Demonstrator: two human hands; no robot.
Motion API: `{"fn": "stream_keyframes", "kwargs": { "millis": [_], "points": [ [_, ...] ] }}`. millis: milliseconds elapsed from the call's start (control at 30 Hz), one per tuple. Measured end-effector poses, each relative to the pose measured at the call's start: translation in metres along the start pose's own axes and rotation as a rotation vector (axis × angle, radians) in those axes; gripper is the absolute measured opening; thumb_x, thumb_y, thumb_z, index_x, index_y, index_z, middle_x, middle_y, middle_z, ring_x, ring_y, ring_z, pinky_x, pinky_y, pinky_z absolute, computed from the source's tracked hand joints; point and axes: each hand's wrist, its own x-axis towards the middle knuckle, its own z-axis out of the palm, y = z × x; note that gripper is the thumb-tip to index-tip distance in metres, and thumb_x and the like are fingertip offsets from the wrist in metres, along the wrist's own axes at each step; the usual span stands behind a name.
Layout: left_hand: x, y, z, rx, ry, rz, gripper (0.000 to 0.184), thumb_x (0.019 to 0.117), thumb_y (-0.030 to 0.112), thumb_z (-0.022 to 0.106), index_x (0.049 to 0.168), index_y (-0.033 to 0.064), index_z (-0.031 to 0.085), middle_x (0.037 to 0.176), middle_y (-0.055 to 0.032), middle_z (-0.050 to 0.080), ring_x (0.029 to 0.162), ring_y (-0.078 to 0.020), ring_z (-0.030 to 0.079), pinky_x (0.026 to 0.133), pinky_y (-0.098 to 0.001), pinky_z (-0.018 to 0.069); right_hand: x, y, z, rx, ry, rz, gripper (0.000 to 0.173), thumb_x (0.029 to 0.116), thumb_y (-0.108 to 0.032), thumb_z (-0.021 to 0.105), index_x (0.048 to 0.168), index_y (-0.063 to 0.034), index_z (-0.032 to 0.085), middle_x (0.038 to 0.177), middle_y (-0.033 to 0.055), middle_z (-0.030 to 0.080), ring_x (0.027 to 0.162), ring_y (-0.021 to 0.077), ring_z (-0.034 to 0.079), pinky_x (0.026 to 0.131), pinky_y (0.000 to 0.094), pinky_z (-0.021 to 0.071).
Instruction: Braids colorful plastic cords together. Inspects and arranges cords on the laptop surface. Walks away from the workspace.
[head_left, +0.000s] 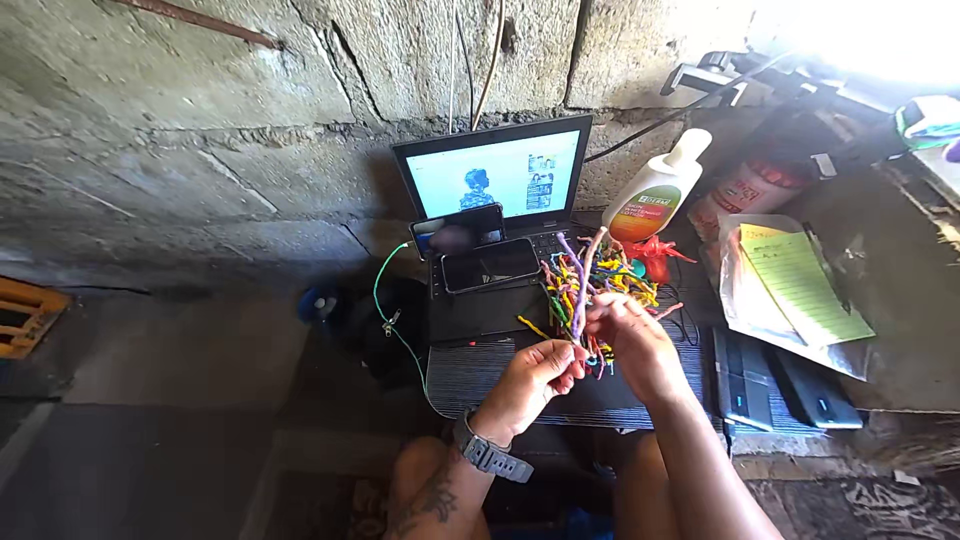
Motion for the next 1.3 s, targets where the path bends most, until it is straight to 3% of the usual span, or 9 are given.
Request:
{"fn": "stream_keyframes", "kwargs": {
  "millis": [233, 400, 567, 700, 800, 900, 1000, 1133, 1300],
  "points": [
    [0.001, -0.004, -0.001, 0.083, -0.135, -0.019, 0.024, 0.1057, 0.011, 0.045, 0.106, 0.0062, 0.068, 0.093, 0.0036, 0.072, 0.083, -0.0029, 0.067, 0.075, -0.0197, 0.0547, -0.005, 0.001, 0.001, -0.021, -0.216, -0.078, 0.008, 0.0956, -0.023, 0.07, 0.089, -0.0186, 0.072, 0.09, -0.01, 0.067, 0.074, -0.0028, 0.062, 0.067, 0.0143, 0.0543],
    [0.001, -0.008, 0.005, 0.148, -0.006, 0.147, 0.022, 0.1031, 0.006, 0.05, 0.094, 0.0056, 0.07, 0.082, 0.0066, 0.069, 0.078, -0.0005, 0.065, 0.076, -0.019, 0.0537, -0.005, 0.006, 0.004, -0.102, -0.193, -0.12, 0.002, 0.0954, -0.02, 0.07, 0.094, -0.0185, 0.069, 0.092, -0.01, 0.07, 0.079, -0.0016, 0.065, 0.071, 0.0161, 0.0558],
    [0.002, -0.011, -0.001, 0.024, -0.172, 0.058, 0.03, 0.106, 0.014, 0.041, 0.094, 0.0106, 0.069, 0.079, 0.0084, 0.066, 0.074, -0.0004, 0.061, 0.073, -0.0188, 0.0517, -0.004, 0.003, -0.007, 0.041, -0.42, -0.092, 0.016, 0.0991, -0.031, 0.066, 0.105, -0.0207, 0.077, 0.119, -0.0023, 0.074, 0.108, 0.006, 0.068, 0.089, 0.0214, 0.0566],
    [0.003, -0.017, -0.001, -0.115, -0.28, -0.035, 0.031, 0.1045, 0.016, 0.041, 0.097, 0.0116, 0.07, 0.082, 0.0075, 0.067, 0.07, 0.0003, 0.06, 0.07, -0.018, 0.0522, -0.004, -0.002, -0.016, 0.123, -0.603, -0.109, 0.023, 0.1027, -0.027, 0.061, 0.115, -0.0167, 0.078, 0.12, -0.0031, 0.073, 0.096, 0.001, 0.068, 0.08, 0.0166, 0.0565],
    [0.0, -0.014, 0.002, 0.062, -0.224, 0.098, 0.027, 0.1047, 0.014, 0.046, 0.097, 0.0076, 0.071, 0.08, 0.0088, 0.067, 0.071, 0.0023, 0.06, 0.071, -0.0173, 0.0508, -0.006, -0.005, -0.012, 0.052, -0.468, -0.135, 0.019, 0.0995, -0.025, 0.067, 0.112, -0.0195, 0.079, 0.103, -0.0092, 0.073, 0.079, -0.0038, 0.064, 0.07, 0.0136, 0.0547],
    [-0.002, -0.015, 0.007, 0.609, 0.018, 0.451, 0.021, 0.1003, 0.009, 0.056, 0.093, -0.0015, 0.073, 0.082, 0.0026, 0.067, 0.071, 0.0046, 0.057, 0.068, -0.0135, 0.0486, -0.01, -0.006, -0.003, -0.074, -0.273, -0.121, 0.015, 0.0956, -0.021, 0.071, 0.107, -0.0187, 0.081, 0.103, -0.0089, 0.075, 0.083, -0.0027, 0.066, 0.074, 0.0157, 0.0562],
    [0.003, -0.025, 0.008, 1.066, 0.277, 0.722, 0.021, 0.095, 0.012, 0.06, 0.082, 0.001, 0.073, 0.075, -0.0073, 0.068, 0.073, -0.0131, 0.064, 0.072, -0.0286, 0.0506, -0.014, -0.008, 0.01, -0.283, -0.076, -0.103, 0.015, 0.0933, -0.01, 0.068, 0.104, -0.0073, 0.079, 0.102, -0.002, 0.076, 0.091, 0.0023, 0.069, 0.084, 0.0198, 0.0569],
    [0.007, -0.029, 0.008, 1.168, 0.374, 0.58, 0.025, 0.0993, 0.015, 0.057, 0.087, -0.001, 0.072, 0.08, -0.0118, 0.069, 0.077, -0.0215, 0.068, 0.073, -0.0365, 0.0548, -0.013, -0.001, 0.018, -0.681, 0.029, -0.175, 0.024, 0.0958, -0.021, 0.068, 0.111, -0.004, 0.075, 0.096, -0.0014, 0.073, 0.086, -0.0025, 0.065, 0.082, 0.014, 0.0528],
    [0.007, -0.014, 0.002, 0.964, 0.346, 0.257, 0.03, 0.1049, 0.026, 0.054, 0.12, 0.0047, 0.069, 0.082, -0.0045, 0.068, 0.068, -0.0097, 0.062, 0.068, -0.0276, 0.0529, -0.01, 0.003, 0.012, -0.713, -0.076, -0.25, 0.042, 0.0998, -0.015, 0.062, 0.136, 0.0055, 0.056, 0.105, 0.0037, 0.071, 0.09, 0.0009, 0.067, 0.086, 0.0179, 0.0563]
  ]
}}
